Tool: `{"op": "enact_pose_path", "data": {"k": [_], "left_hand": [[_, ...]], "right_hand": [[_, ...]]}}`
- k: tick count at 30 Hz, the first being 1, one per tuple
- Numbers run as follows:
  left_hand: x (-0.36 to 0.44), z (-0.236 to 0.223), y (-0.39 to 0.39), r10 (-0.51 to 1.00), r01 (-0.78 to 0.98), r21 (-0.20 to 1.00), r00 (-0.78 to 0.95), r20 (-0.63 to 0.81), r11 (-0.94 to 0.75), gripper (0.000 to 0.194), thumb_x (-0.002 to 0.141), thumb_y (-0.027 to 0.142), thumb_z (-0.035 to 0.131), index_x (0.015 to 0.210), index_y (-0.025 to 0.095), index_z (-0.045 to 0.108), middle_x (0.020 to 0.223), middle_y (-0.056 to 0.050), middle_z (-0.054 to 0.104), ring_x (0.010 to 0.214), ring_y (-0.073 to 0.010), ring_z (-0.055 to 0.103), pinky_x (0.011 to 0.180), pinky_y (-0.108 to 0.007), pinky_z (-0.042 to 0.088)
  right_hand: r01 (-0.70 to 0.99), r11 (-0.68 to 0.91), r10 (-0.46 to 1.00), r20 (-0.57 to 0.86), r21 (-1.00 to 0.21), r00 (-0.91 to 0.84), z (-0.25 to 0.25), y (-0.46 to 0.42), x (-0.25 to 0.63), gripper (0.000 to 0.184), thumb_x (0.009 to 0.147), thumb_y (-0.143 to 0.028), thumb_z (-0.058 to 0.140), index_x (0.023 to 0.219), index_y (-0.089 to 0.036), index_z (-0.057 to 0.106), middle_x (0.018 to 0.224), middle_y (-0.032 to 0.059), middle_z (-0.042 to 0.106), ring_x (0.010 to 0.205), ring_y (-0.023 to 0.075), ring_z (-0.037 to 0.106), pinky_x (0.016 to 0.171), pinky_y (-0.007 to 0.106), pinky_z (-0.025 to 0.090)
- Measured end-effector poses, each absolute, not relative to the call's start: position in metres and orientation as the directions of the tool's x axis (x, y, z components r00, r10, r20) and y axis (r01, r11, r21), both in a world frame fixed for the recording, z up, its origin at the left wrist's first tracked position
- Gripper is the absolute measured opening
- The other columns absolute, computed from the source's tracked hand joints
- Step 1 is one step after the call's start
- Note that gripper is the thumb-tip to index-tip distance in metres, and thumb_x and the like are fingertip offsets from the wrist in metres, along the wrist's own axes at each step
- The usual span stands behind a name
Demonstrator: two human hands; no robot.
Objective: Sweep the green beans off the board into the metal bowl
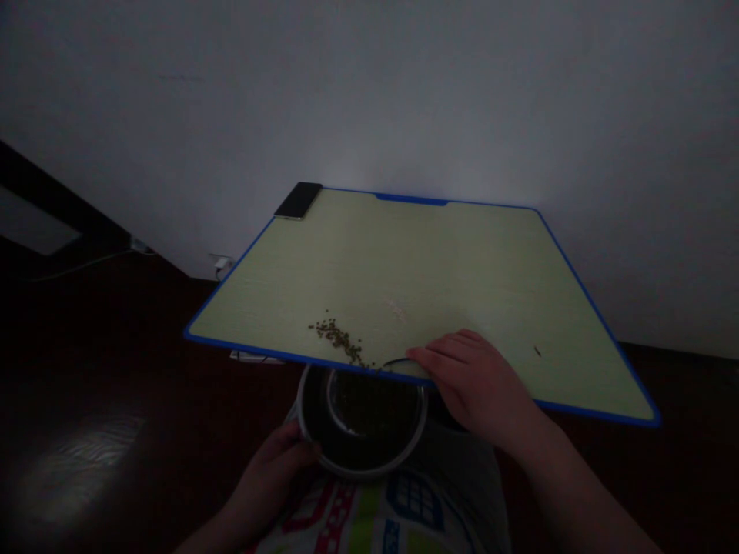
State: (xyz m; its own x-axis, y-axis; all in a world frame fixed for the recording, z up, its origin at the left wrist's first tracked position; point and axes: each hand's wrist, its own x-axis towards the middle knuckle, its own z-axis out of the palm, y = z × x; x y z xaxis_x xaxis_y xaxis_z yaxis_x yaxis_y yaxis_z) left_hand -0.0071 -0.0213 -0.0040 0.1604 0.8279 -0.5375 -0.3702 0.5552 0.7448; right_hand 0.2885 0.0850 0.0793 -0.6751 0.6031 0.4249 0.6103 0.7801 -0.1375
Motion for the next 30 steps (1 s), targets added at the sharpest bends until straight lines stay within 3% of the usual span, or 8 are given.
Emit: {"op": "enact_pose_path", "data": {"k": [6, 12, 30], "left_hand": [[-0.008, -0.004, -0.021, 0.804, -0.381, 0.715, 0.169, -0.57, 0.586, 0.018, 0.071, 0.023, 0.08, 0.087, 0.023, 0.088, 0.094, -0.007, 0.092, 0.1, -0.0396, 0.084, 0.107, -0.055, 0.057], [-0.003, 0.003, -0.02, 0.795, -0.402, 0.7, 0.14, -0.59, 0.591, 0.011, 0.067, 0.025, 0.082, 0.078, 0.024, 0.085, 0.083, -0.005, 0.091, 0.092, -0.0393, 0.084, 0.103, -0.056, 0.058], [-0.006, -0.002, -0.02, 0.807, -0.336, 0.741, 0.121, -0.578, 0.581, 0.015, 0.068, 0.026, 0.08, 0.081, 0.022, 0.086, 0.084, -0.006, 0.09, 0.088, -0.0363, 0.081, 0.093, -0.049, 0.06]], "right_hand": [[0.588, 0.786, 0.602, 0.456, -0.191, -0.656, 0.08, 0.08, 0.291, 0.03, 0.104, -0.009, 0.052, 0.119, -0.019, 0.076, 0.092, 0.0077, 0.081, 0.079, 0.0208, 0.074, 0.072, 0.035, 0.06], [0.615, 0.772, 0.61, 0.462, -0.162, -0.644, 0.075, 0.085, 0.284, 0.031, 0.103, -0.009, 0.053, 0.12, -0.016, 0.078, 0.092, 0.0093, 0.081, 0.08, 0.0219, 0.073, 0.073, 0.036, 0.059], [0.529, 0.822, 0.563, 0.442, -0.211, -0.698, 0.076, 0.09, 0.286, 0.037, 0.102, -0.006, 0.05, 0.124, -0.02, 0.076, 0.095, 0.0069, 0.081, 0.082, 0.0204, 0.073, 0.077, 0.036, 0.056]]}}
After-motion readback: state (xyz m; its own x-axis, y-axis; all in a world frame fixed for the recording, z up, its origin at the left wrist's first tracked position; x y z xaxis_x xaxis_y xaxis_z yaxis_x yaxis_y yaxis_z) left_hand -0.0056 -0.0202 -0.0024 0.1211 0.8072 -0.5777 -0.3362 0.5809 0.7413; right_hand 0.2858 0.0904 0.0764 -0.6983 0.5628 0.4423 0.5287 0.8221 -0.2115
